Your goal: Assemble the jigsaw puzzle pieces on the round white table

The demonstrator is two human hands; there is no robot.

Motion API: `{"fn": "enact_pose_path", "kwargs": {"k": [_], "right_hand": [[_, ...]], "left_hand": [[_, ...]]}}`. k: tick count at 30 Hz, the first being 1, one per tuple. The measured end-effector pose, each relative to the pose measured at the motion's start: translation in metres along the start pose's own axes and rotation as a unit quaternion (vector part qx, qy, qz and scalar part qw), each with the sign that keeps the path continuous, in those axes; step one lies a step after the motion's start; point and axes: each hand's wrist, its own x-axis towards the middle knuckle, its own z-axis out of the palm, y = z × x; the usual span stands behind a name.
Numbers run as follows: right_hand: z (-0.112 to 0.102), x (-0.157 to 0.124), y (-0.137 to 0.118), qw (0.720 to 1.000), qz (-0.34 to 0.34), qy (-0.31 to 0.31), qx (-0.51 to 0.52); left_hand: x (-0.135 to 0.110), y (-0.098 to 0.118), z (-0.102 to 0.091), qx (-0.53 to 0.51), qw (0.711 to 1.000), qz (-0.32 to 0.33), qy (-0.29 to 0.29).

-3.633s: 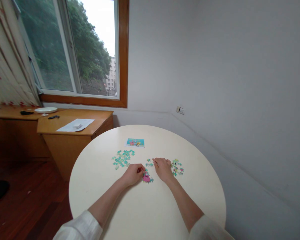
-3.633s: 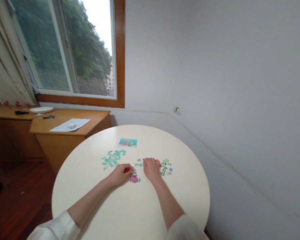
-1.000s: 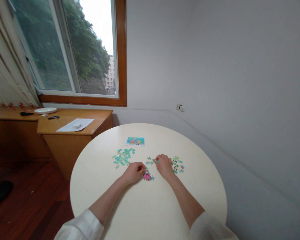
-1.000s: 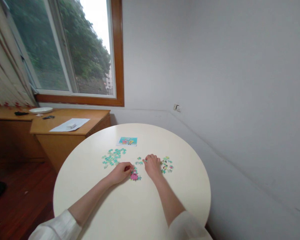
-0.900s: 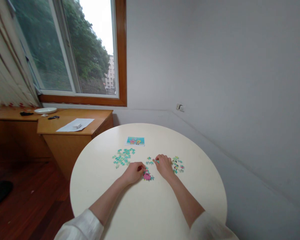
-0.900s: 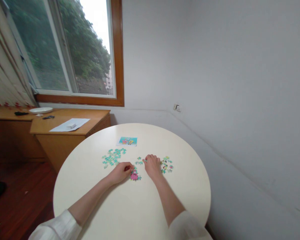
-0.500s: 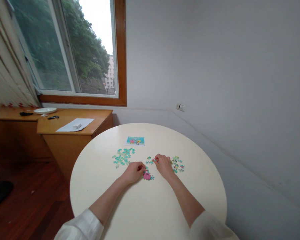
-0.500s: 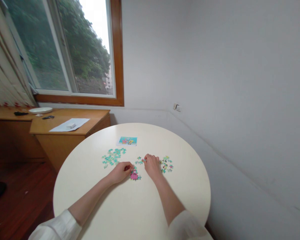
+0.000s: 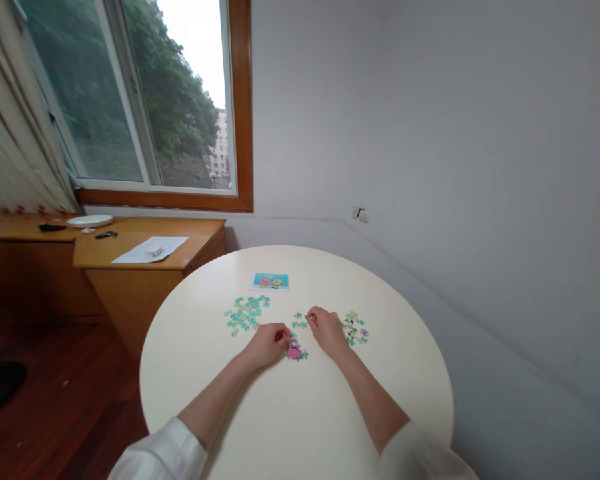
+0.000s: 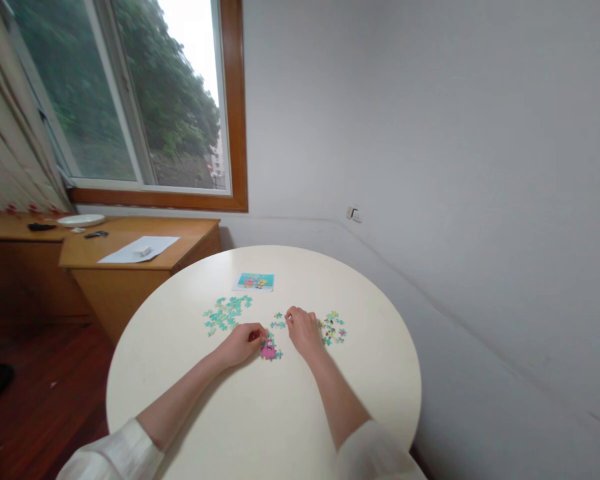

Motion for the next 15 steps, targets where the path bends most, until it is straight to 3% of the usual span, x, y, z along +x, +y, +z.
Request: {"fn": "enact_pose_path", "kwargs": {"k": [9,15], "right_hand": [[0.004,0.002,-0.003,0.981,-0.014,0.044,0.19],[0.0,0.0,-0.016,0.954,0.0,-0.012,0.298]], "left_hand": [[0.0,-0.002,0.0,-0.008,1.0,0.006,0.014],[0.0,0.005,-0.003,-0.023,0.999,0.002,0.044]]}}
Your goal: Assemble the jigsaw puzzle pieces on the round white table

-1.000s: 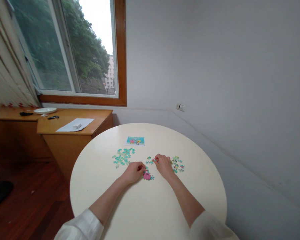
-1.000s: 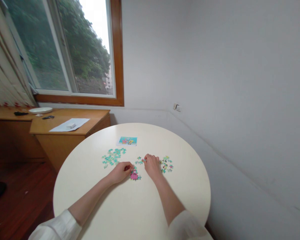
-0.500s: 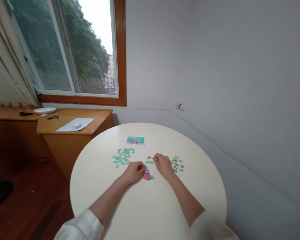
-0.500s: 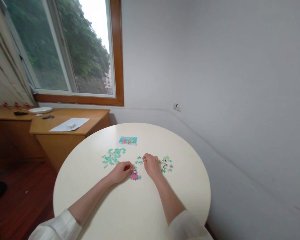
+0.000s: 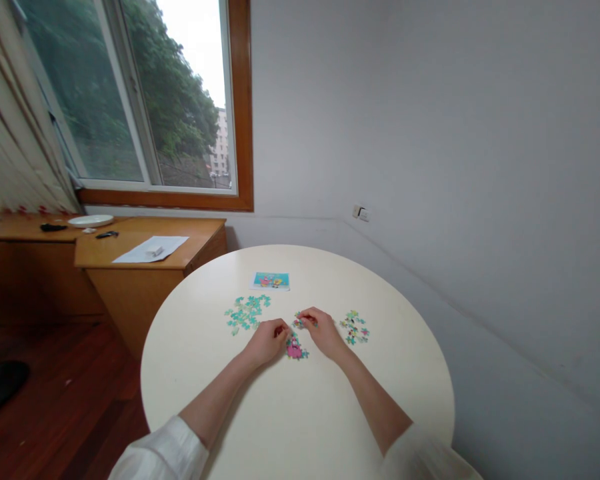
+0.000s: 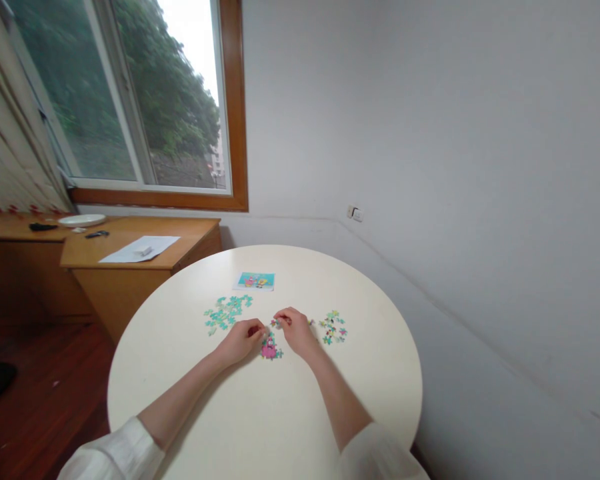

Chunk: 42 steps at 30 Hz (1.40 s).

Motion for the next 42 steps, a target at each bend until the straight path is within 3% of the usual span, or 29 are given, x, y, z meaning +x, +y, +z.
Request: {"fn": "enact_pose_path", "kwargs": {"k": [7,18,24,34,42], "right_hand": [[0.005,-0.003,-0.007,0.993,0.039,-0.071,0.09],[0.008,-0.001,-0.003,0.968,0.107,-0.064,0.216],[0.007,-0.001,-0.003,0.97,0.095,-0.054,0.216],[0.005,-0.003,-0.007,0.969,0.093,-0.071,0.216],[0.007,-0.002,-0.004,0.972,0.093,-0.085,0.197]], "left_hand": [[-0.001,0.006,-0.003,-0.009,1.0,-0.001,0.023],[-0.001,0.005,0.0,-0.026,1.0,0.012,-0.008],[-0.002,0.007,-0.001,-0.034,0.999,0.01,-0.014],[-0.001,0.01,-0.004,-0.035,0.999,-0.011,0.026],[-0.002,0.014,-0.004,-0.047,0.999,-0.008,0.005]]}}
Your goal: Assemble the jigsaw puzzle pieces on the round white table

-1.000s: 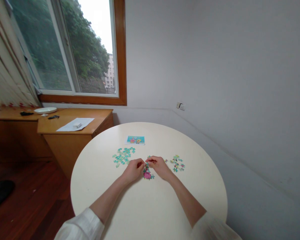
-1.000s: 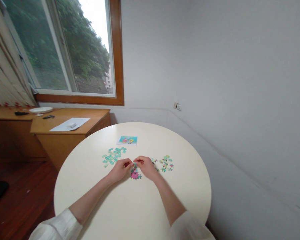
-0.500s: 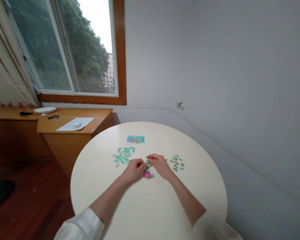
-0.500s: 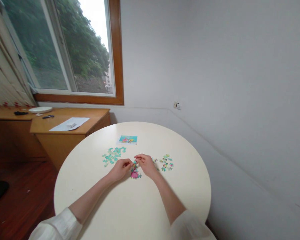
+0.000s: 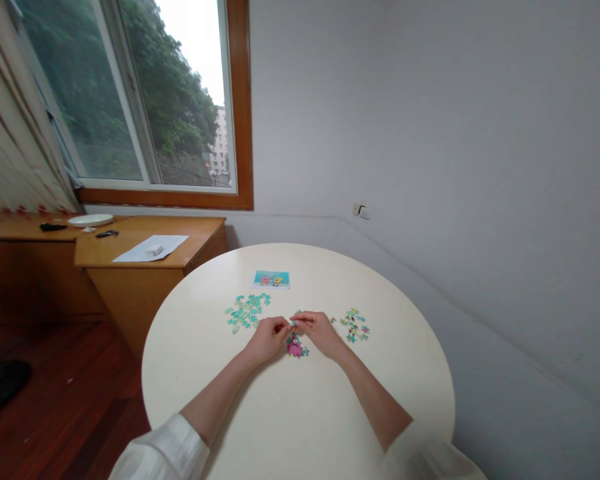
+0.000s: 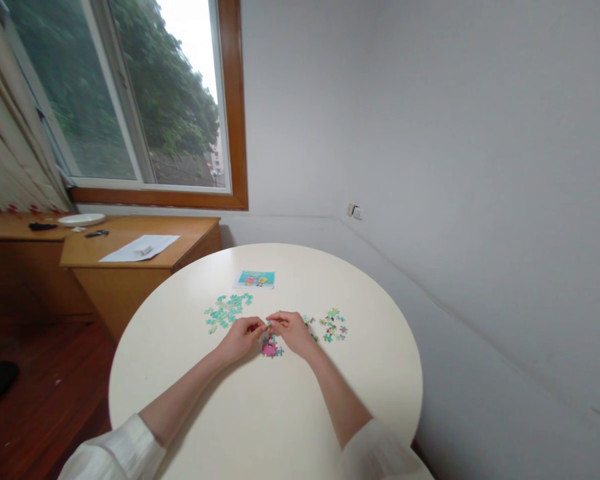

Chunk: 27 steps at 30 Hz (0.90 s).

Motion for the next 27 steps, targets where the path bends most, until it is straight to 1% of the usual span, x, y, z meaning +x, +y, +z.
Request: {"fn": "enact_pose_path", "kwargs": {"k": [4,10,16,20,25,27], "right_hand": [[0.0,0.001,0.001,1.0,-0.006,0.005,-0.014],[0.0,0.002,0.005,1.0,0.014,0.014,0.022],[-0.007,0.0,0.002,0.999,0.029,0.011,0.011],[-0.014,-0.003,0.0,0.999,0.028,-0.007,-0.013],[-0.022,-0.006,0.001,0.996,0.03,-0.058,-0.056],[-0.024,-0.007,0.002,0.995,0.029,-0.067,-0.074]], "left_hand": [[0.0,0.001,0.0,0.007,1.0,-0.002,-0.006],[0.001,-0.006,0.002,0.009,1.0,0.002,-0.001],[0.003,-0.01,0.002,0.011,1.0,0.002,0.005],[0.002,-0.01,0.003,0.007,1.0,0.002,0.0],[0.002,-0.011,0.004,0.003,1.0,-0.009,-0.003],[0.002,-0.012,0.005,0.006,1.0,-0.01,-0.001]]}}
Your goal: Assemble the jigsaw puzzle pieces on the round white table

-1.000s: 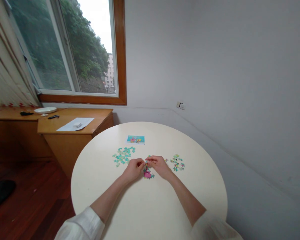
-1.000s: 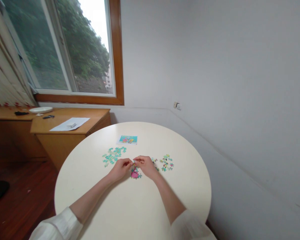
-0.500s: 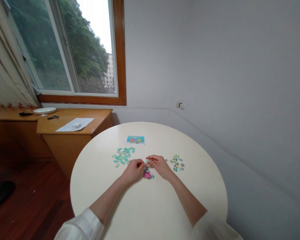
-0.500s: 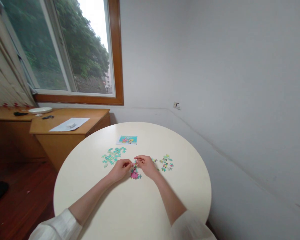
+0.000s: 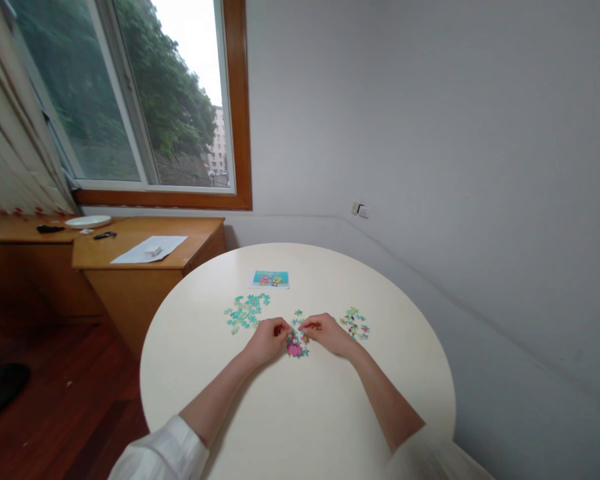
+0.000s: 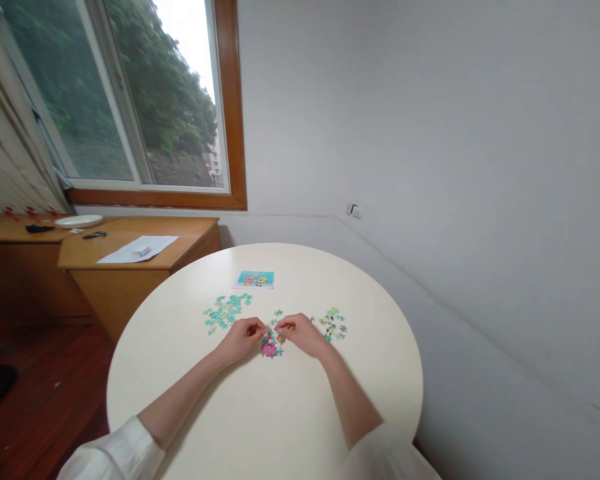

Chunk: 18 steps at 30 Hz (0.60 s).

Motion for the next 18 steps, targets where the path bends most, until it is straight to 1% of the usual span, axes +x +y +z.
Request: {"fn": "enact_pose_path", "kwargs": {"k": [8,14,18], "right_hand": [[-0.002,-0.002,0.001,0.998,-0.004,-0.009,-0.054],[0.0,-0.005,-0.007,0.995,-0.006,-0.016,-0.095],[0.0,-0.004,-0.007,0.994,-0.012,-0.021,-0.106]], "left_hand": [[0.0,-0.003,0.001,-0.002,1.0,0.003,-0.003],[-0.001,0.0,0.0,-0.005,1.0,0.004,-0.023],[-0.002,-0.001,0.001,0.003,0.999,0.006,-0.038]]}}
